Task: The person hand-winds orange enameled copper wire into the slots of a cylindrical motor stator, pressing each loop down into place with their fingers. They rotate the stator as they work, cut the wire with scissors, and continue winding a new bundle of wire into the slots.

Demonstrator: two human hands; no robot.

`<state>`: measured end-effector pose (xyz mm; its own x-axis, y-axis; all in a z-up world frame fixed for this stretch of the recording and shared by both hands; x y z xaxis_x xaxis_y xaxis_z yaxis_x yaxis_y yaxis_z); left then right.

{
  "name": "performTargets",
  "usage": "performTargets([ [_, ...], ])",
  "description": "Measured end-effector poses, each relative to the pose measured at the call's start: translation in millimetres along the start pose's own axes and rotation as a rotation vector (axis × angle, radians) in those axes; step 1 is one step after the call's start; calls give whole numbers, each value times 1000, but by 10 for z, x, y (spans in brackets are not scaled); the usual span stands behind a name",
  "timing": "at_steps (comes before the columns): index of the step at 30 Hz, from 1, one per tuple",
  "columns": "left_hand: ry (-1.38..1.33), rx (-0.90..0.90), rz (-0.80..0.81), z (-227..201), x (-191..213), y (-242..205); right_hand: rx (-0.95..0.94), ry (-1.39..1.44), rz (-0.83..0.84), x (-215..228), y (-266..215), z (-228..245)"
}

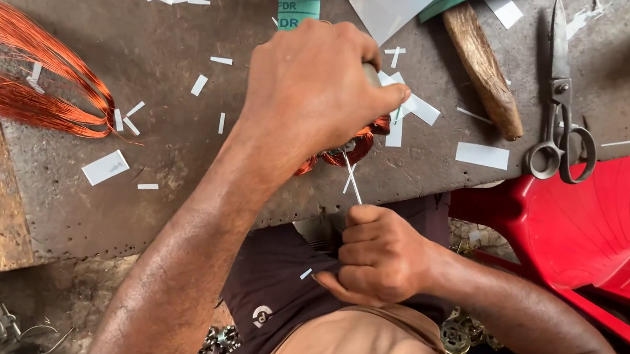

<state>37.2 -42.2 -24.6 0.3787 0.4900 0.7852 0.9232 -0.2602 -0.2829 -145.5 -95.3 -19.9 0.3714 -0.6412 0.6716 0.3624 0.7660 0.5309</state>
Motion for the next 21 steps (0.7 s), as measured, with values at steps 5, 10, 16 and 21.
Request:
performTargets([
  [5,54,-42,-6,-81,-34,13,-15,13,36,-2,87,-167],
  [10,42,-74,-47,-82,-2,81,-5,19,37,-51,-8,-358],
  [16,3,-22,-24,-24,62,-93,35,12,-12,10,19,-200],
  [21,-319,-100,-196,358,264,-287,101,54,-109,-1,56,209],
])
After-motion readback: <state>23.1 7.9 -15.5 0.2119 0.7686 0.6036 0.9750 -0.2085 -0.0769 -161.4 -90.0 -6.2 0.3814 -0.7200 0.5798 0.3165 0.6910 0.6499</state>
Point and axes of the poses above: each hand's wrist, its own y-axis towards the middle knuckle, its own x-axis out of the back of the hand, z = x × y, the point moved 8 cm from there along y, towards the middle knuckle, and after that the axes turned 9 degrees about x, right-handed, at the moved point
